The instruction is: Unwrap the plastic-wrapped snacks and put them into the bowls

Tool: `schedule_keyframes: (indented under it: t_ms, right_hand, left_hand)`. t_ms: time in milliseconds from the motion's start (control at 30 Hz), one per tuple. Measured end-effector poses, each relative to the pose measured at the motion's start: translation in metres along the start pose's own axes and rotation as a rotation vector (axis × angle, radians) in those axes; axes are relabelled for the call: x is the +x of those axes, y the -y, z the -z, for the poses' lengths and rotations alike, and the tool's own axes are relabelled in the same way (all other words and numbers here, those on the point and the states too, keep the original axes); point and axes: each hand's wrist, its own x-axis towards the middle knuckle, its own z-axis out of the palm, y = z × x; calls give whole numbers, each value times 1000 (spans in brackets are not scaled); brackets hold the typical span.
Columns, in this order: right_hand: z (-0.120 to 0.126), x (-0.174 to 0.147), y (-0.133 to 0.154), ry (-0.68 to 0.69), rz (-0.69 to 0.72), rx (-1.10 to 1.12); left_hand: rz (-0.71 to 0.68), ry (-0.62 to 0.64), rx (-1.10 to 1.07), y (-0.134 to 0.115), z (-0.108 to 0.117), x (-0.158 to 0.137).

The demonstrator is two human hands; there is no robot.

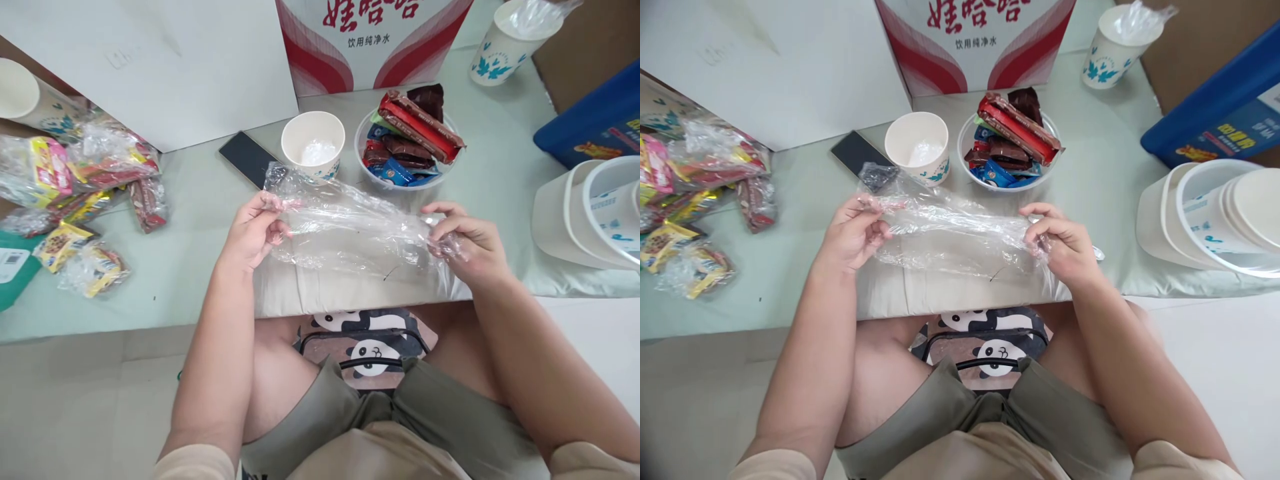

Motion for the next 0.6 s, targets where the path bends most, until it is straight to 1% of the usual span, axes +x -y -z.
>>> schedule_keyframes:
  t_ms: [133, 233, 300, 367, 433, 500, 600]
  right_hand:
    - [2, 1, 0, -143, 107, -61]
    - [3, 1, -1, -173, 107, -77]
    - [5, 1, -1, -144, 91, -110]
    - [6, 0, -1, -104, 118, -177]
    - [6, -3, -1, -59, 211, -270]
    - [6, -7, 1, -1, 331, -390]
    - [6, -15, 5, 85, 484, -548]
  left_hand:
    - [4, -20, -12, 2, 0, 1]
    - [36, -13, -31, 2, -1, 2]
    - [40, -5, -70, 2, -2, 4]
    - [41, -48, -137, 3, -4, 7]
    - [59, -131, -188, 6, -6, 12]
    - [70, -207, -176, 10, -8, 16]
    - [58, -247, -119, 12, -10, 19]
